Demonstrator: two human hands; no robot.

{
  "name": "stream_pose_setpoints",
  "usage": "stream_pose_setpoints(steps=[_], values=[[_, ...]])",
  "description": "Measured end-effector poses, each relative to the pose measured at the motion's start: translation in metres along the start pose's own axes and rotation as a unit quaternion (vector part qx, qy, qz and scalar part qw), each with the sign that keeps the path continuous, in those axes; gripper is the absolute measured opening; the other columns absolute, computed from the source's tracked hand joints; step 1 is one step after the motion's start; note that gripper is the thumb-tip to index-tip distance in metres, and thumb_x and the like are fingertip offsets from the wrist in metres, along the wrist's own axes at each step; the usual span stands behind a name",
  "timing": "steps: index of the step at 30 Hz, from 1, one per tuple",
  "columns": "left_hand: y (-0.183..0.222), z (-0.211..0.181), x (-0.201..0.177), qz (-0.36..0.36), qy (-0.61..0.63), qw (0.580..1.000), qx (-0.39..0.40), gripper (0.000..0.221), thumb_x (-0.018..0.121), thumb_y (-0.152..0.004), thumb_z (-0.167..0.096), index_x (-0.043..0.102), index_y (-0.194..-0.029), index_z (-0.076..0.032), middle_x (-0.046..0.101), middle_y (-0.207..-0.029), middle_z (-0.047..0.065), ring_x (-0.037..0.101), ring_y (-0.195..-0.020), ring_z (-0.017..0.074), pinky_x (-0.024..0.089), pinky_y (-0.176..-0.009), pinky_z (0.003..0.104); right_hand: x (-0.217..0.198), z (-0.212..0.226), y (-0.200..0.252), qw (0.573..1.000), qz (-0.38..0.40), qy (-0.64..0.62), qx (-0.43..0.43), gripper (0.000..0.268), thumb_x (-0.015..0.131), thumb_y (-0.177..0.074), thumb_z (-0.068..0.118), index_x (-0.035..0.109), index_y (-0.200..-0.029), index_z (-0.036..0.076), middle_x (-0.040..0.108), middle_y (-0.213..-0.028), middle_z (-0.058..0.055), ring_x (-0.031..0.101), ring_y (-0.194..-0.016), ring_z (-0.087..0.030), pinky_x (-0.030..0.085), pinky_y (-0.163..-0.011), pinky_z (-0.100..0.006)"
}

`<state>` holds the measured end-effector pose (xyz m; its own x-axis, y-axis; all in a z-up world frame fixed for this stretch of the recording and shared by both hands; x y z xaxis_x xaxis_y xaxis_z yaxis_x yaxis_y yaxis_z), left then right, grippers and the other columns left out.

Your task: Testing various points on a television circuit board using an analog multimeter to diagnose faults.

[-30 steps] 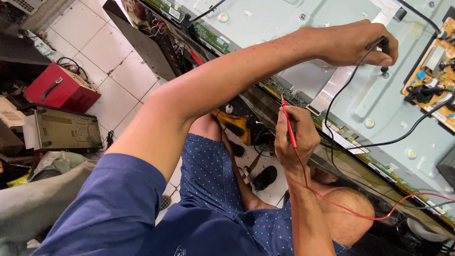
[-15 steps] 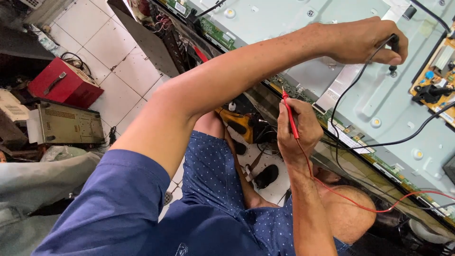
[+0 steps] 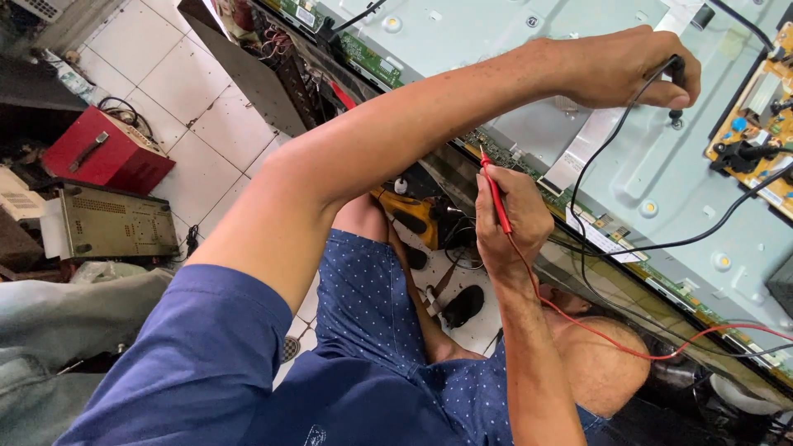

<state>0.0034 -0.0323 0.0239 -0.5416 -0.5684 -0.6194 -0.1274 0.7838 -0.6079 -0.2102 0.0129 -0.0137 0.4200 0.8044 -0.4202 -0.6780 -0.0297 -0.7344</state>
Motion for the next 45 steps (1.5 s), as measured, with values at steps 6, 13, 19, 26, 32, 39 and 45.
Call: stream_pose_setpoints(steps=[6,13,19,26,32,39,45], values=[[0.000,-0.002,0.000,-0.004,-0.009,1.000,-0.003,0.019,0.068,-0.108,-0.029,0.076,-0.106,-0.012,0.075,-0.087,0.004,0.062,-0.068,0.0168,0.046,-0.059,0.035,0.001,-0.002,0.001,1.000,-0.006,0.004,-0.014,0.007,0.071,-0.100,-0.006,0.069,-0.106,-0.006,0.073,-0.098,-0.019,0.073,-0.086,-0.031,0.061,-0.080,-0.037],[0.001,-0.008,0.000,0.015,0.000,1.000,-0.013,0.021,0.064,-0.110,-0.028,0.074,-0.111,-0.009,0.074,-0.089,0.007,0.058,-0.066,0.0184,0.045,-0.056,0.038,0.002,-0.002,0.000,1.000,-0.009,0.019,-0.014,0.007,0.071,-0.099,-0.006,0.070,-0.106,-0.004,0.074,-0.098,-0.018,0.073,-0.087,-0.031,0.061,-0.082,-0.038],[0.000,-0.003,0.000,0.012,-0.010,0.999,0.036,0.021,0.067,-0.110,-0.024,0.077,-0.109,-0.006,0.080,-0.103,0.005,0.072,-0.090,0.0194,0.052,-0.075,0.038,0.003,-0.011,0.008,0.998,-0.015,0.066,0.015,0.009,0.067,-0.101,0.004,0.073,-0.107,0.004,0.075,-0.101,-0.011,0.072,-0.090,-0.028,0.055,-0.083,-0.036],[-0.002,-0.033,-0.009,0.077,0.019,0.992,-0.098,0.027,0.061,-0.111,-0.026,0.073,-0.119,-0.004,0.075,-0.109,0.011,0.066,-0.096,0.0248,0.052,-0.081,0.041,-0.003,-0.004,0.003,0.998,-0.023,0.050,0.003,0.006,0.066,-0.101,0.004,0.069,-0.106,0.004,0.071,-0.097,-0.010,0.067,-0.084,-0.027,0.053,-0.081,-0.036],[0.003,-0.042,-0.015,0.083,0.023,0.986,-0.143,0.028,0.056,-0.111,-0.022,0.070,-0.126,-0.003,0.073,-0.121,0.017,0.069,-0.112,0.0336,0.054,-0.089,0.047,-0.004,0.000,-0.001,1.000,-0.014,-0.011,0.020,0.009,0.068,-0.099,-0.003,0.067,-0.107,0.001,0.071,-0.097,-0.014,0.067,-0.085,-0.027,0.056,-0.082,-0.035],[0.003,-0.042,-0.016,0.085,0.034,0.983,-0.161,0.028,0.056,-0.110,-0.023,0.070,-0.126,-0.005,0.074,-0.121,0.015,0.069,-0.111,0.0310,0.054,-0.090,0.045,-0.001,-0.004,0.003,1.000,-0.015,0.000,0.004,0.013,0.071,-0.097,-0.004,0.067,-0.109,-0.001,0.073,-0.099,-0.015,0.072,-0.088,-0.027,0.060,-0.085,-0.035],[0.004,-0.042,-0.016,0.083,0.039,0.981,-0.172,0.029,0.056,-0.110,-0.025,0.070,-0.126,-0.005,0.074,-0.122,0.015,0.069,-0.113,0.0310,0.054,-0.092,0.044,0.001,-0.006,0.005,1.000,-0.011,0.004,0.003,0.015,0.071,-0.097,-0.004,0.066,-0.110,-0.001,0.072,-0.100,-0.016,0.072,-0.089,-0.027,0.060,-0.085,-0.036]])
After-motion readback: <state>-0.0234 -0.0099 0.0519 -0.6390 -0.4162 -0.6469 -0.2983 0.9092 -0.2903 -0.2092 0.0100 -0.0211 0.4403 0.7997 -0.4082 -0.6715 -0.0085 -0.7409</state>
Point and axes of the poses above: each hand's wrist, its own y-axis away from the middle knuckle, its own x-axis out of the palm, z = x × y, the point moved 4 cm from there along -y, towards the middle knuckle
